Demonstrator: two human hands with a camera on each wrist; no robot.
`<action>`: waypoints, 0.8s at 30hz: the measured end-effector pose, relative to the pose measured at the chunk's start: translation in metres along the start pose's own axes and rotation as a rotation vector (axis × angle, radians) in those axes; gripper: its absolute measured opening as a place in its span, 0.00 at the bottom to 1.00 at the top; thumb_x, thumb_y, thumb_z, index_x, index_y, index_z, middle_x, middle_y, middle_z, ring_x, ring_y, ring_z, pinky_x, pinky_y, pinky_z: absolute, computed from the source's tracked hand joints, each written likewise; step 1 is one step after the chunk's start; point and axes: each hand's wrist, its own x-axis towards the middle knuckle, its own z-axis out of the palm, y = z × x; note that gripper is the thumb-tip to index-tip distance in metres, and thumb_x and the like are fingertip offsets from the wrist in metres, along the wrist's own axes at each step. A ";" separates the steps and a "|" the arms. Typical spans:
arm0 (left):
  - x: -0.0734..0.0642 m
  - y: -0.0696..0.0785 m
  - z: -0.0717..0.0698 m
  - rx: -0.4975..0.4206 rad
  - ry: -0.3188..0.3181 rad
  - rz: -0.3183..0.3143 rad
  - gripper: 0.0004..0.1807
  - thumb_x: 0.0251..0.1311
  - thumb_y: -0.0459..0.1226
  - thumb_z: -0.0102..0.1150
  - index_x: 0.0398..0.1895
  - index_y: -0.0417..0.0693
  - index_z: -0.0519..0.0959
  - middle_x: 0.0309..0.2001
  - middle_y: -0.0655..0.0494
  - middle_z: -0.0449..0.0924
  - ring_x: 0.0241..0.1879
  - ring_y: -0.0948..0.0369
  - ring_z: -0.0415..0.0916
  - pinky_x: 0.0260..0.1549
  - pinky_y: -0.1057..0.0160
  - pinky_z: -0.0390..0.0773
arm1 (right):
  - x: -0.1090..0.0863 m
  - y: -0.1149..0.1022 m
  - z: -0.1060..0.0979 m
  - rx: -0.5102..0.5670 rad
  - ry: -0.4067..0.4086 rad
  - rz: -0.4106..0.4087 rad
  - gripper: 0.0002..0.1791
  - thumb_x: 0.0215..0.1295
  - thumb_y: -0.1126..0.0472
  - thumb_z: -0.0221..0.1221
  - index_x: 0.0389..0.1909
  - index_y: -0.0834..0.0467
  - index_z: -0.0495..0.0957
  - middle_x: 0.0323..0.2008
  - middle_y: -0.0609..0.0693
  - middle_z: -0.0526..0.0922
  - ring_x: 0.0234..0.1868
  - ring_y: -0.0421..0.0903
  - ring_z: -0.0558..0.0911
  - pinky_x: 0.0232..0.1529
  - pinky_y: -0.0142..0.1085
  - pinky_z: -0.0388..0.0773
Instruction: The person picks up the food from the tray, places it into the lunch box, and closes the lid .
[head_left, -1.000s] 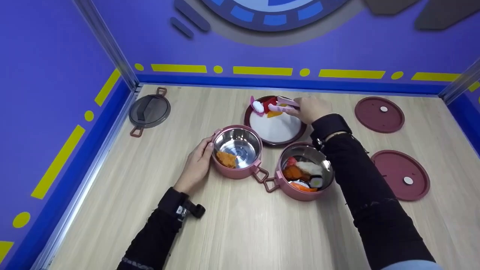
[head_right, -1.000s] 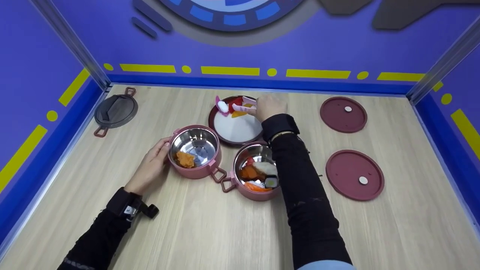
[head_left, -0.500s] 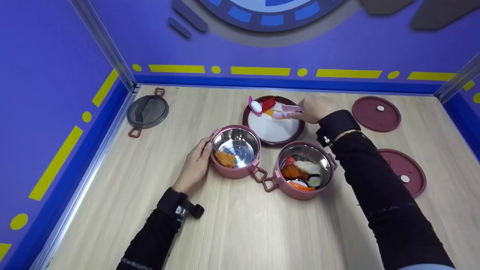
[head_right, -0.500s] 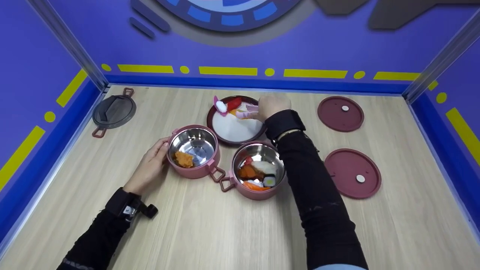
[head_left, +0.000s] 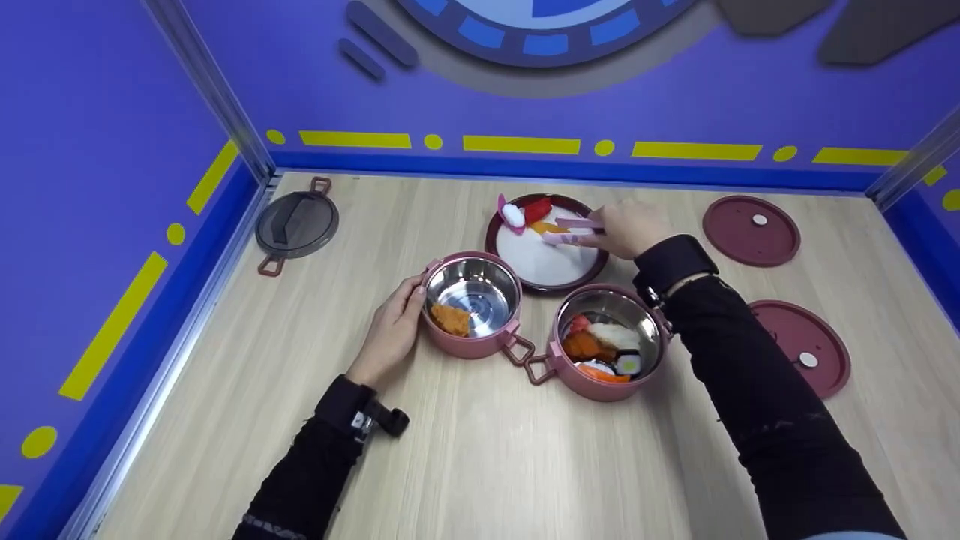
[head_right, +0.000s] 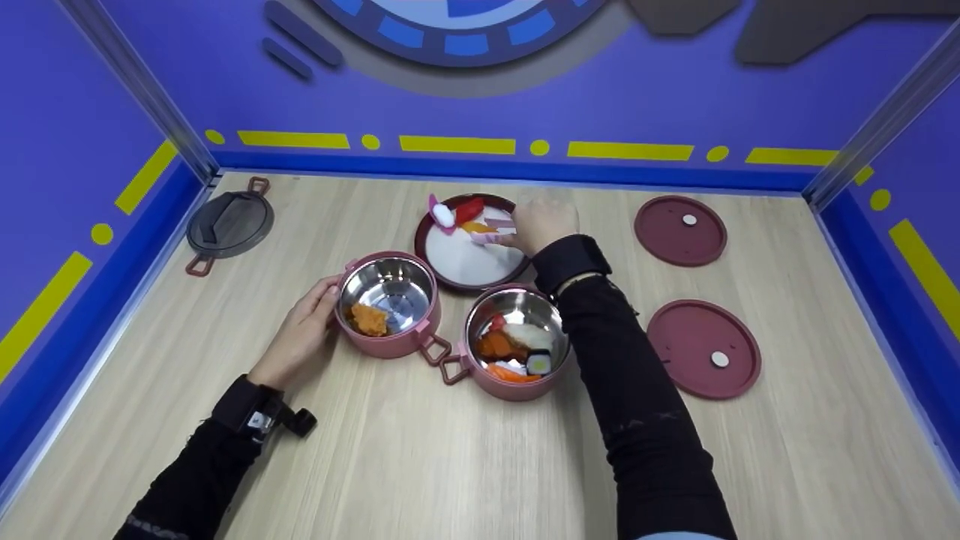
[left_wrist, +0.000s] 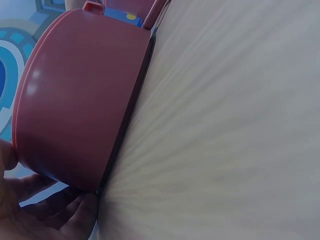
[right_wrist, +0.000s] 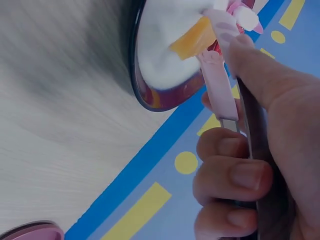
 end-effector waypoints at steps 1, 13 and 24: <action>0.000 0.000 0.000 0.000 0.000 -0.001 0.23 0.84 0.46 0.41 0.72 0.50 0.74 0.75 0.50 0.72 0.78 0.53 0.64 0.79 0.51 0.61 | -0.001 0.000 0.000 -0.012 0.013 0.006 0.22 0.66 0.44 0.70 0.28 0.60 0.84 0.27 0.58 0.83 0.32 0.59 0.80 0.32 0.55 0.78; 0.001 -0.001 0.000 -0.008 -0.001 -0.019 0.23 0.84 0.47 0.41 0.73 0.51 0.73 0.76 0.50 0.71 0.79 0.53 0.62 0.80 0.50 0.59 | -0.008 0.002 0.003 -0.055 0.036 0.045 0.19 0.67 0.41 0.68 0.35 0.55 0.88 0.26 0.54 0.83 0.29 0.55 0.79 0.23 0.50 0.73; 0.001 -0.001 0.001 0.008 0.006 -0.028 0.23 0.84 0.48 0.41 0.72 0.52 0.74 0.75 0.50 0.71 0.78 0.52 0.63 0.79 0.50 0.60 | -0.020 0.002 -0.004 -0.012 0.069 0.063 0.19 0.70 0.43 0.66 0.33 0.55 0.86 0.27 0.56 0.83 0.30 0.59 0.82 0.27 0.56 0.76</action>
